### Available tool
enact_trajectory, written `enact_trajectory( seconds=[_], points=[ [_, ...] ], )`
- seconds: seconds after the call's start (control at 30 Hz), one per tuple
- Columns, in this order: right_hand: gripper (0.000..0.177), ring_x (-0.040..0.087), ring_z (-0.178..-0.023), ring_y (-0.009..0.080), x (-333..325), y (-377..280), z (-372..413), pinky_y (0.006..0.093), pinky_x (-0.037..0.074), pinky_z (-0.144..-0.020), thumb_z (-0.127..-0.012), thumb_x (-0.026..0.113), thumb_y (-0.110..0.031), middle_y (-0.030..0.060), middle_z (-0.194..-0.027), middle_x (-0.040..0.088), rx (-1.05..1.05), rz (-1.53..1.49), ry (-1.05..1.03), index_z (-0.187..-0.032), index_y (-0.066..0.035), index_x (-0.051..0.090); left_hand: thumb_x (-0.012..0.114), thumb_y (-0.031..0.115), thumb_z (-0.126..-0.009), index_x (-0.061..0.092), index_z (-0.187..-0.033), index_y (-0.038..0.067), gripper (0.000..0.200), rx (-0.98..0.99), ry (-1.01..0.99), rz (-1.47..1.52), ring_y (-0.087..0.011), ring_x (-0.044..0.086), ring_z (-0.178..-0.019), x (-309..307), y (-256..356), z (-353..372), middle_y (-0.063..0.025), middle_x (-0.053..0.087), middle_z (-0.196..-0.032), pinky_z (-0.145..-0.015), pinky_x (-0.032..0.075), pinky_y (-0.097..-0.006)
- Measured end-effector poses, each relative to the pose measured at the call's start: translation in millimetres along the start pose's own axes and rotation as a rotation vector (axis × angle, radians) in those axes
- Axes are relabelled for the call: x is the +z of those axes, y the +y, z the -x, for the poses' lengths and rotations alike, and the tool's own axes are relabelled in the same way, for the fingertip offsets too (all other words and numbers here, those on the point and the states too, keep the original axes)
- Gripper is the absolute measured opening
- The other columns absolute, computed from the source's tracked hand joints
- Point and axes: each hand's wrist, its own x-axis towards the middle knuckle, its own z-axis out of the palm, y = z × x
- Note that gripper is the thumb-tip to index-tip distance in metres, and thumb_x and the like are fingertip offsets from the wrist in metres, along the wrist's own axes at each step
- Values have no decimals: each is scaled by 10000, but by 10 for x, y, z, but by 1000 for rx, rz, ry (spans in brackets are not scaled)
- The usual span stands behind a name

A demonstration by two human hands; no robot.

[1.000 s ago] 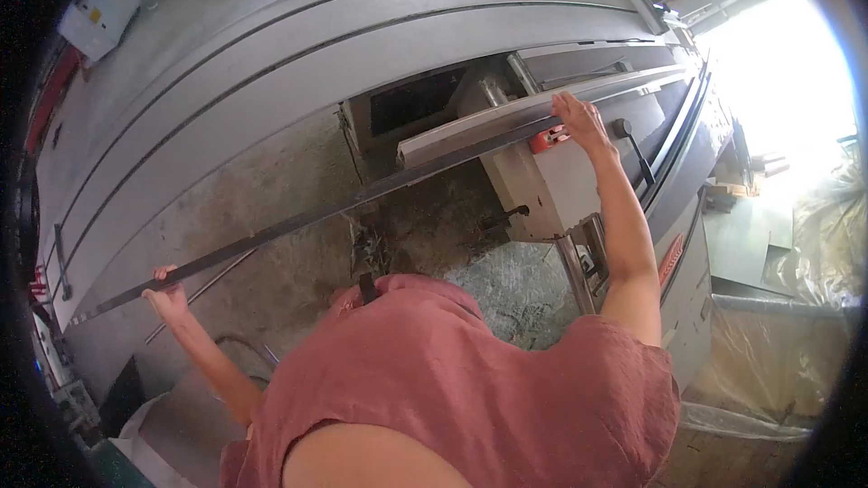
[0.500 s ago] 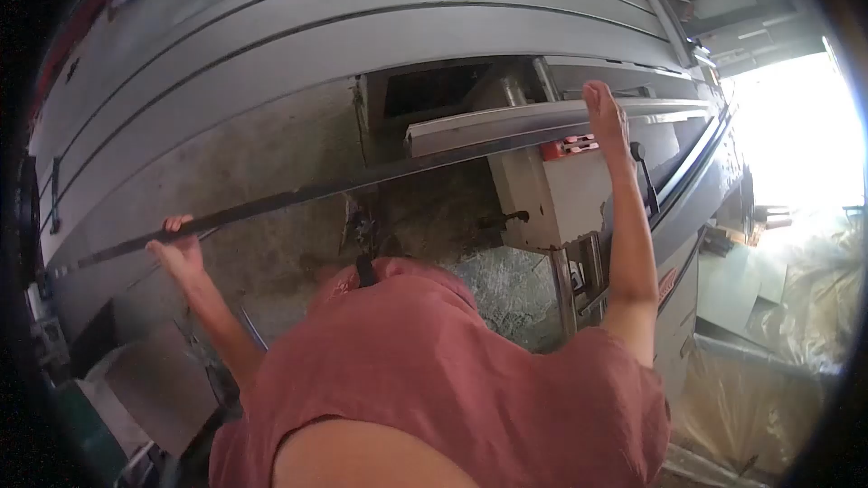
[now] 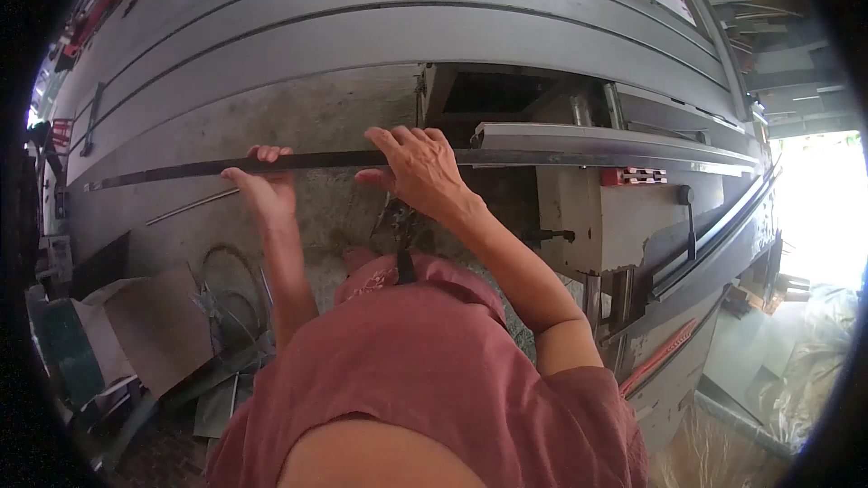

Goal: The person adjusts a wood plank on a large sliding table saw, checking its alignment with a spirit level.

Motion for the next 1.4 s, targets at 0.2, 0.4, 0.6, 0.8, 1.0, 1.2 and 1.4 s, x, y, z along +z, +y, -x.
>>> enact_trajectory(
  seconds=[0.2,0.4,0.6,0.8,1.0,1.2,1.4],
  points=[
    [350,614,-696,240,268,180,108,367,459,-633,-788,634,-435,45,-729,600,-45,73,219,-874,-98,602,175,654,-894,465,-921,17,701,-13,2,40,-207,425,-667,8,-160,86,-72,424,-728,-688,418,-393],
    [340,611,-674,222,271,213,122,354,456,-607,-778,636,-445,32,-693,587,-45,122,231,-831,-112,589,149,788,-773,348,-1248,-170,1087,138,215,-82,-447,512,-1078,-514,605,-526,-327,494,-1176,-959,427,-531],
    [343,596,-654,210,298,227,179,344,451,-596,-775,632,-460,15,-677,563,-71,158,303,-803,-123,574,231,767,-779,130,-1363,-141,1084,261,166,-369,-460,355,-1244,-1621,2875,-1910,-318,323,-1365,-1021,340,-589],
    [340,595,-704,202,241,244,256,354,438,-667,-775,638,-456,15,-704,554,-67,91,281,-832,-130,565,677,429,-737,333,-1307,-120,863,159,-338,-411,-338,452,-1214,-2566,3762,-2615,-193,478,-1305,-1066,367,-428],
    [384,594,-745,232,-29,520,490,369,420,-742,-775,648,-442,20,-733,569,55,59,112,-933,-111,535,746,353,-688,408,-1273,-85,804,70,-357,-340,-268,515,-1145,-2592,3309,-2381,-129,535,-1249,-1040,404,-363],
    [270,559,-858,239,-312,717,695,380,388,-868,-812,647,-321,56,-840,563,-24,43,174,-927,-93,560,718,436,-700,449,-1232,-56,773,170,-295,-346,-233,534,-1115,-2227,2775,-2068,-109,551,-1211,-1032,413,-364],
    [213,548,-908,239,-619,1064,956,399,366,-874,-850,599,-325,31,-869,575,146,235,270,-828,-115,627,689,450,-729,447,-1204,-55,735,202,-290,-335,-242,548,-1090,-1518,1830,-1459,-122,557,-1173,-1020,429,-402]
  ],
)
